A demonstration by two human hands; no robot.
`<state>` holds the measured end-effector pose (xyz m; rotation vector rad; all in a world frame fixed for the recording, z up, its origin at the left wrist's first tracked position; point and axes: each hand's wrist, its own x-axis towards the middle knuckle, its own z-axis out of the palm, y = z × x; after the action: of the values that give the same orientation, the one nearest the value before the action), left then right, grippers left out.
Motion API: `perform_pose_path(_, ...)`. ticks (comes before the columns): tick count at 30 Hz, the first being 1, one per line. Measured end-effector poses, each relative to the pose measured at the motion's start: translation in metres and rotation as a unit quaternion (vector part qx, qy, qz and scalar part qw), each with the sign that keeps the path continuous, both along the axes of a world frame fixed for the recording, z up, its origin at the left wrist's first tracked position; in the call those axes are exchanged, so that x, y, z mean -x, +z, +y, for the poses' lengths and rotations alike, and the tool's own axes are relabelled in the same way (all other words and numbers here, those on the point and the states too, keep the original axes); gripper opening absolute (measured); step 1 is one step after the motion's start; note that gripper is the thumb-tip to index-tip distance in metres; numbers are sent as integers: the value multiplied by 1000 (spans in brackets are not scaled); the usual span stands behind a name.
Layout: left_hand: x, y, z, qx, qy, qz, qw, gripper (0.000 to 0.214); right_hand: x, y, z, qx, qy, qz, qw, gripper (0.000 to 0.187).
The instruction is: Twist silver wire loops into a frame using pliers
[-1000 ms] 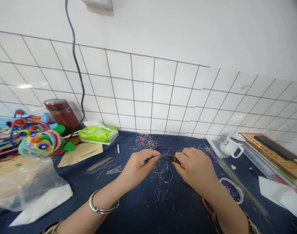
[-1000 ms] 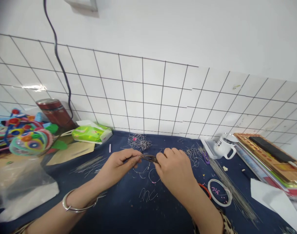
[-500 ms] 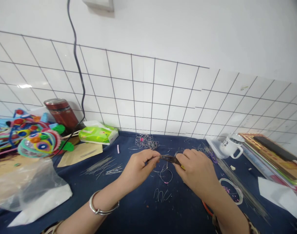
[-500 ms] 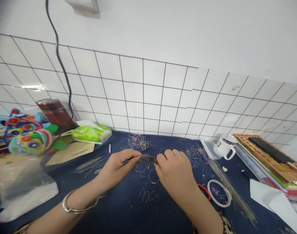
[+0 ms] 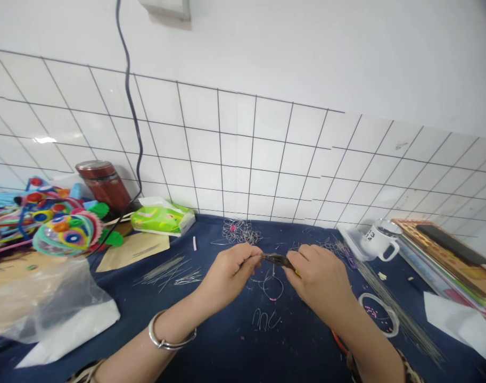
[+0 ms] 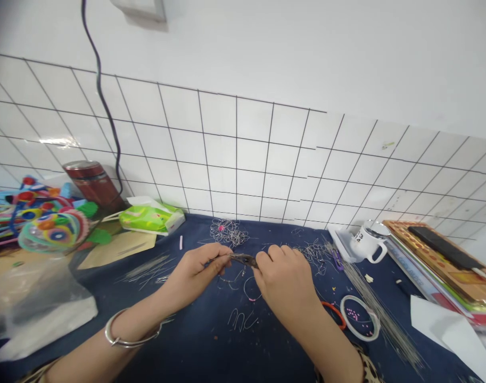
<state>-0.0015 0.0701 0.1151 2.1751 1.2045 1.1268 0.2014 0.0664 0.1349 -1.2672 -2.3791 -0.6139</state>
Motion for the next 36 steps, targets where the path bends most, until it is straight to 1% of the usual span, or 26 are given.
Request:
perform_pose_path(6,1,-1,1,-10,9,0,1000,20,4,-2,1,-9,2,6,1000,12)
perform_pose_path(14,3,-2,2,-27,16,22,999,17,4,-5,5,-1,-5,4,1000,13)
perform_pose_path(23,3,-4,3,-54,20,26,998,18,6,-7,5,-9,5,12,1000,14)
perform_pose_path(36,5,-5,4,-51,24,17,998,19,6,-13,10,15,9,12,1000,14)
